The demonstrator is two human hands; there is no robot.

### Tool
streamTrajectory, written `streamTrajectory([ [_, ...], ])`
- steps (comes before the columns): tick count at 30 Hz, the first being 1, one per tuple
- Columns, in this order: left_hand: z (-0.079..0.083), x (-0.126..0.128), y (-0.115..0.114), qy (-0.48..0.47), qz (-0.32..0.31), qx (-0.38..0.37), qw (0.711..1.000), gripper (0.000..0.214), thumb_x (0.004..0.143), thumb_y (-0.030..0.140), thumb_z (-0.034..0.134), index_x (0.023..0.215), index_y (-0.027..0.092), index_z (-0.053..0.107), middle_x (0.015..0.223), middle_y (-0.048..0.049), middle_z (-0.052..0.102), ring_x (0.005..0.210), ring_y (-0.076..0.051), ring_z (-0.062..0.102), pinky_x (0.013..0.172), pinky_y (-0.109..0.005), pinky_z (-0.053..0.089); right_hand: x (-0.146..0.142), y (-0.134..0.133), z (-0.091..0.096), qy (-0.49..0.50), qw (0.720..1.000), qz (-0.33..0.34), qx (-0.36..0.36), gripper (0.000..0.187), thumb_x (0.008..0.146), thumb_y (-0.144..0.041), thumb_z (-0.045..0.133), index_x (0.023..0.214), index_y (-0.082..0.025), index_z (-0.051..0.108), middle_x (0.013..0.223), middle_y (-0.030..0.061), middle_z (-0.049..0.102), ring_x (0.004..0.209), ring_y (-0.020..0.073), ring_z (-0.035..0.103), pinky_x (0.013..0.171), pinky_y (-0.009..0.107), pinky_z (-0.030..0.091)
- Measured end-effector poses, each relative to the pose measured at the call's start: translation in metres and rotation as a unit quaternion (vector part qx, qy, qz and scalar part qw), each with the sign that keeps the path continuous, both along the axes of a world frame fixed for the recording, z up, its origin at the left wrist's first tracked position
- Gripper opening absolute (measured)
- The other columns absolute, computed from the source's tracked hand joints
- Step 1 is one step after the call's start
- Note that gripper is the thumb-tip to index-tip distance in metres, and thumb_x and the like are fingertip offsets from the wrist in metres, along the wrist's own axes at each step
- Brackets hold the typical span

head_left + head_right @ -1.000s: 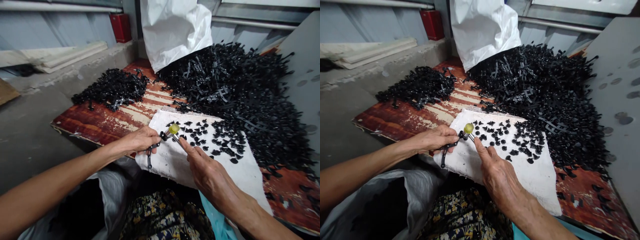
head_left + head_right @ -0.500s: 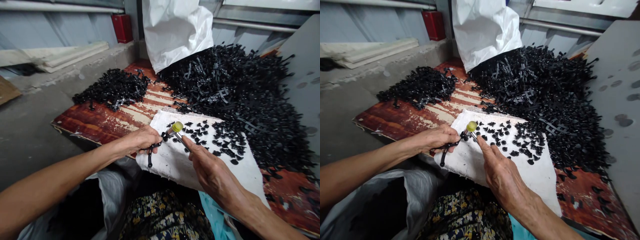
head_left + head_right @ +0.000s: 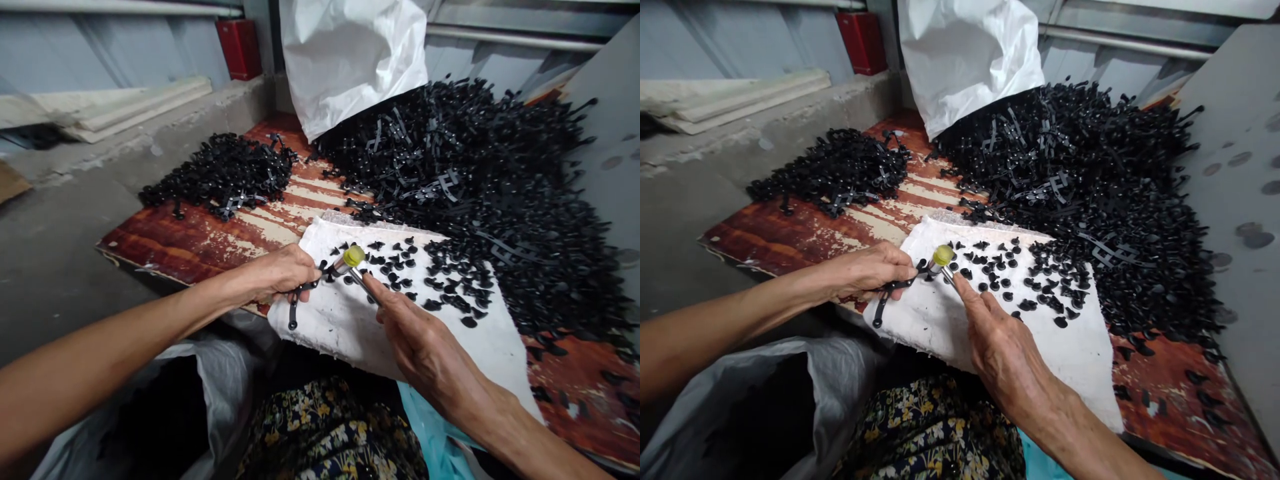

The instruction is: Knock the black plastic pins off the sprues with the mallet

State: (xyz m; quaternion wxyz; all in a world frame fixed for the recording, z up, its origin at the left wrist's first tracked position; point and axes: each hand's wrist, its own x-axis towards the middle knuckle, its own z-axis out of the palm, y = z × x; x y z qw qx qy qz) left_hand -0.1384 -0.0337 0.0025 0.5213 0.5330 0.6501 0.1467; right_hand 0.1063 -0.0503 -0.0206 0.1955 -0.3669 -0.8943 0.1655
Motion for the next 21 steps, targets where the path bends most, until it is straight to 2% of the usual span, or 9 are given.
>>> streamTrajectory([
  [4,-0.006,-0.003,-0.002,-0.016,0.009,-0.002,1.000,0.028,0.084,0.031,0.054,0.060,0.017,0.055,0.044,0.0046,0.050,0.025,-0.005,0.031,0.025,-0.018,0.021,0.003,0.000,0.000,0.031,0.999,-0.009,-0.002,0.056,0.089,-0.008,0.034,0.144,-0.012,0.043,0.085,0.0116,0.068,0.069,0.0217,0.068,0.072,0.042,0.061],
  [7,-0.004,-0.003,-0.004,-0.038,0.023,-0.004,0.999,0.030,0.085,0.031,0.054,0.059,0.017,0.053,0.048,0.0033,0.053,0.025,-0.004,0.031,0.026,-0.018,0.019,0.004,0.000,0.001,0.039,0.999,-0.005,-0.005,0.054,0.091,-0.008,0.034,0.144,-0.011,0.043,0.086,0.0121,0.069,0.066,0.0202,0.067,0.068,0.039,0.061],
  [11,-0.002,-0.004,-0.005,-0.072,0.040,-0.046,0.996,0.030,0.088,0.030,0.050,0.061,0.016,0.052,0.054,0.0028,0.056,0.026,-0.003,0.031,0.027,-0.019,0.023,0.003,0.000,0.002,0.036,0.999,0.002,-0.006,0.053,0.091,-0.008,0.034,0.143,-0.009,0.044,0.086,0.0130,0.070,0.064,0.0198,0.067,0.065,0.037,0.061],
  [16,0.001,-0.002,-0.009,-0.058,0.042,-0.048,0.996,0.031,0.089,0.026,0.048,0.061,0.016,0.051,0.053,0.0031,0.056,0.026,-0.003,0.032,0.028,-0.018,0.020,0.001,0.001,0.000,0.033,0.999,0.002,-0.013,0.055,0.090,-0.009,0.036,0.144,-0.013,0.044,0.090,0.0126,0.071,0.067,0.0203,0.069,0.065,0.037,0.061],
  [21,0.009,0.008,-0.012,-0.063,0.033,0.002,0.997,0.029,0.089,0.025,0.050,0.062,0.016,0.053,0.054,0.0032,0.060,0.027,-0.003,0.035,0.028,-0.017,0.021,0.007,-0.001,0.000,0.067,0.997,-0.020,-0.018,0.057,0.090,-0.008,0.038,0.146,-0.017,0.042,0.100,0.0125,0.072,0.076,0.0195,0.070,0.069,0.034,0.061],
])
